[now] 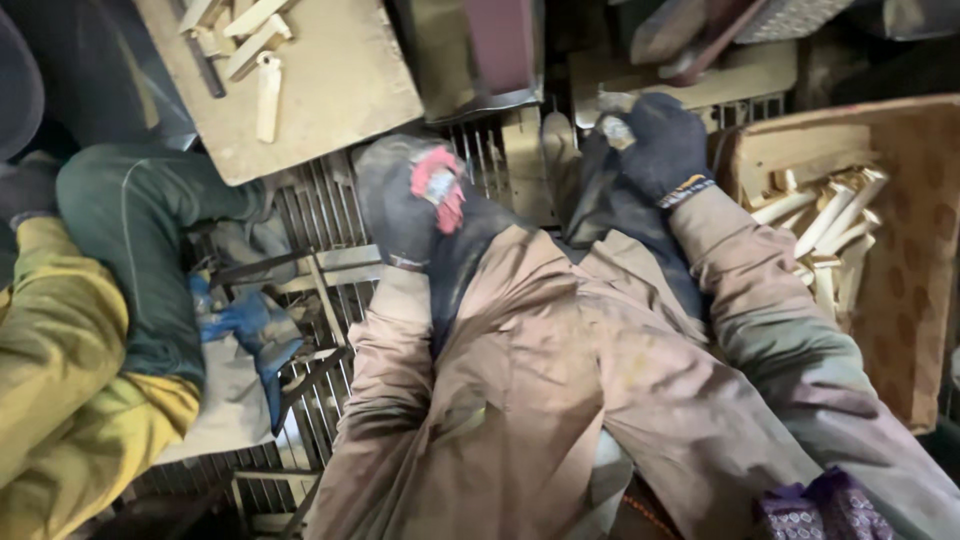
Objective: The person sits on the floor and repeatedly sands small wooden pieces using a belt sander. They hold each piece with a cloth, press it against the moving belt, and then place the finished piece into a nearby wooden crate.
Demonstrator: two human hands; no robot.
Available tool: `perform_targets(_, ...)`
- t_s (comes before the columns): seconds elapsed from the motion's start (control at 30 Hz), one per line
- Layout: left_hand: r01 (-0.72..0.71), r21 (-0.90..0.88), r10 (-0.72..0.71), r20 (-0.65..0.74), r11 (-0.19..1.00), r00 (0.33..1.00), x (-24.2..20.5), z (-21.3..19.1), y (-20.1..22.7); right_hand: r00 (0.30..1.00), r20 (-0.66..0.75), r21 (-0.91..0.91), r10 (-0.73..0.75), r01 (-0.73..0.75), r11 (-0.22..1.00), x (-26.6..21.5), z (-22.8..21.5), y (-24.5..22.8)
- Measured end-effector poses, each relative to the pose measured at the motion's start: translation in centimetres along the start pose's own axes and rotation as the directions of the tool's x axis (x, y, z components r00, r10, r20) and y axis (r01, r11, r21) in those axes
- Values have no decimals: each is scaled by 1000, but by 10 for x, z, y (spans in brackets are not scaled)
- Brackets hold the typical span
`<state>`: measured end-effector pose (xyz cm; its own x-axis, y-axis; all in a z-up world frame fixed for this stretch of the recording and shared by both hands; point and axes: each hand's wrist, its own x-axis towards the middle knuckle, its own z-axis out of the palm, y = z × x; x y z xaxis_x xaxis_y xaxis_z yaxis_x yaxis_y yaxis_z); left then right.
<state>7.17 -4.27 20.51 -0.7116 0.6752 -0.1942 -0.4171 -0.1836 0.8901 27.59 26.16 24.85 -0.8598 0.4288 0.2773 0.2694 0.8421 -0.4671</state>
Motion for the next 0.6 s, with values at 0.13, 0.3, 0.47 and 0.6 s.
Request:
perform_targets(0.13, -153, 36, 157, -121, 988, 980, 20, -51, 35, 1000, 18, -12, 21, -20, 1000, 3, 2, 0)
perform_targets(0.3, -194, 277, 305, -451, 941, 839, 60, -130, 56, 1000, 8, 72, -4, 3, 997, 6, -7, -10)
perform_targets(0.47, 2, 763, 544, -463, 647, 700, 94, -198, 56, 998, 62, 34, 20, -23, 999, 16, -14, -25)
perform_targets(0.6, 218, 963, 647, -269, 160, 713, 107, -230, 52, 998, 62, 98, 26, -32, 995, 23, -20, -34)
